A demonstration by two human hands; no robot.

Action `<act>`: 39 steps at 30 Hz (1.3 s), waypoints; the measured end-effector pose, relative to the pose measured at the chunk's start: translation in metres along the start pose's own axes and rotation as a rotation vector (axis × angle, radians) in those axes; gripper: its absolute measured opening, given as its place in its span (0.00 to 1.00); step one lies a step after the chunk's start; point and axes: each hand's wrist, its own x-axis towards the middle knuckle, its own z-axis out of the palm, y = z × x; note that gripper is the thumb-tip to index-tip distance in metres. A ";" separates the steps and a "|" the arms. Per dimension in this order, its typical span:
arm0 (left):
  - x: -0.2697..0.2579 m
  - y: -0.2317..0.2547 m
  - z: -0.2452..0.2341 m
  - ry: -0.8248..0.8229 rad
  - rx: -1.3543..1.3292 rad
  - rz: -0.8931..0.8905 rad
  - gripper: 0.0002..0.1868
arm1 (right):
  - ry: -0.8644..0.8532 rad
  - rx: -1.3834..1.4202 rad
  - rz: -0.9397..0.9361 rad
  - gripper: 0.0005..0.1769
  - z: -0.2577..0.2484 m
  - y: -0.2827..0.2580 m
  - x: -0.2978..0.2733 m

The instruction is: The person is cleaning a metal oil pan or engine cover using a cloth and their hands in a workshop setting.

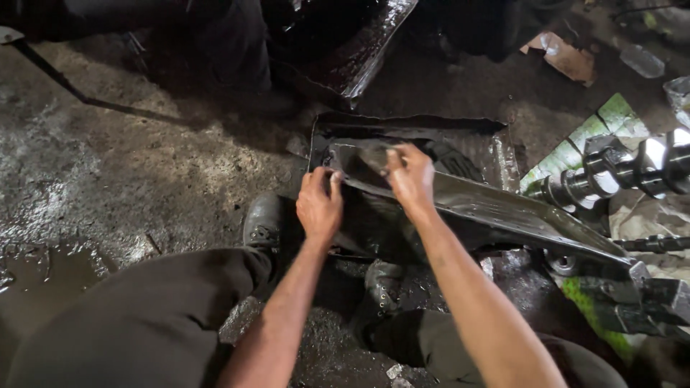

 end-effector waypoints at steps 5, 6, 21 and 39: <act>-0.007 0.019 -0.008 0.031 0.059 0.211 0.17 | 0.270 -0.154 -0.185 0.08 -0.030 0.074 -0.004; -0.007 0.019 -0.007 0.090 0.072 0.255 0.17 | 0.296 -0.127 -0.256 0.07 -0.036 0.089 -0.007; 0.020 -0.024 -0.008 -0.017 0.076 0.006 0.07 | 0.517 -0.180 0.025 0.17 -0.040 0.086 -0.066; 0.004 0.022 0.013 -0.176 0.196 0.739 0.14 | 0.448 -0.607 0.186 0.14 -0.094 0.110 -0.054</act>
